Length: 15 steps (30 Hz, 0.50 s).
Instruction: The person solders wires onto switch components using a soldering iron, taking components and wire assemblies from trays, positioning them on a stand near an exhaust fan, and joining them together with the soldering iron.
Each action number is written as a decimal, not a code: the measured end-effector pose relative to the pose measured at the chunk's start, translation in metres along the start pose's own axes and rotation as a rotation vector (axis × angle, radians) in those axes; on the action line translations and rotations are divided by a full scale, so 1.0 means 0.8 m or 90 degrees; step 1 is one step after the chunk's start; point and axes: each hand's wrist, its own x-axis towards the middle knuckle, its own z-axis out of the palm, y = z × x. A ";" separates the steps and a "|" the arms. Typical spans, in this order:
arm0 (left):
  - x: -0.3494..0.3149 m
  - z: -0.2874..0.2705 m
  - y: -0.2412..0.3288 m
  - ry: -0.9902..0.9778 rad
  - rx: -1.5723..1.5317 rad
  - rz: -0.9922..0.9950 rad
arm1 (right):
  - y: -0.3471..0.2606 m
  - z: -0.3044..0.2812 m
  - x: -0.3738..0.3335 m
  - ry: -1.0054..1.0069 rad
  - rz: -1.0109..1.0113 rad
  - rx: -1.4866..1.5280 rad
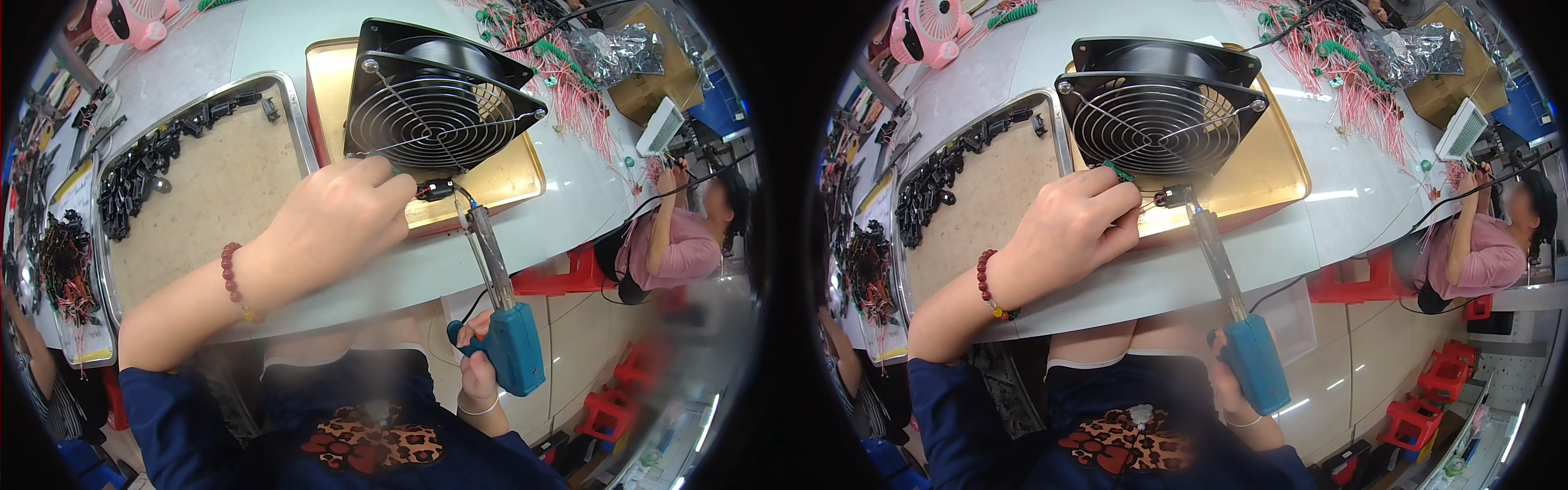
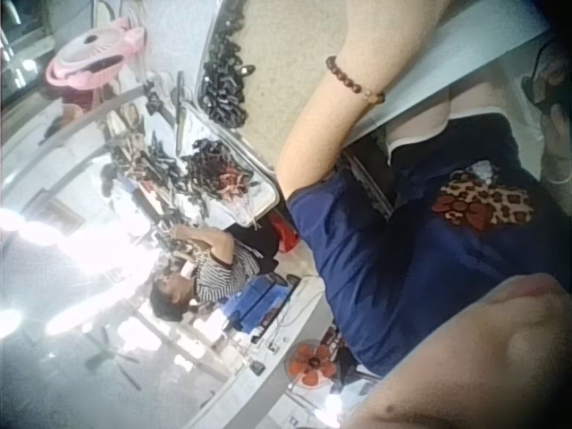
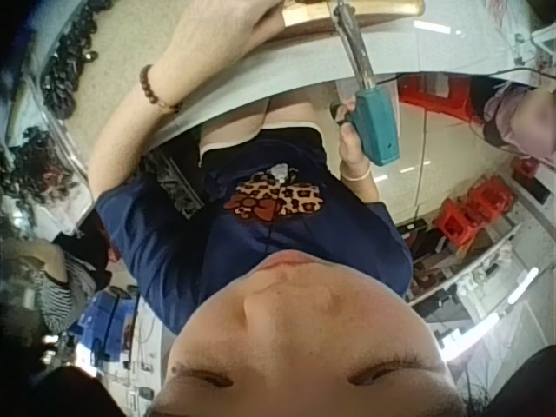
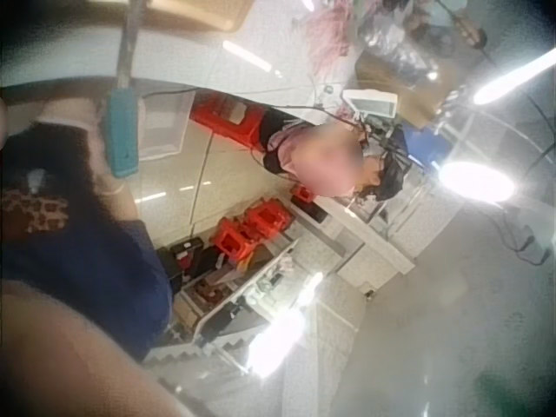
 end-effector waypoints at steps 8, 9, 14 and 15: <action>0.001 0.000 0.001 0.010 -0.010 0.003 | 0.003 -0.007 -0.002 -0.012 0.012 -0.066; 0.001 0.000 0.001 0.022 -0.012 0.006 | 0.006 -0.011 -0.003 -0.024 -0.012 -0.115; 0.001 0.004 0.001 0.045 -0.011 0.006 | -0.001 0.001 -0.001 0.033 0.022 -0.039; 0.002 0.004 0.002 0.054 -0.015 0.004 | 0.000 0.000 -0.001 0.041 0.022 -0.016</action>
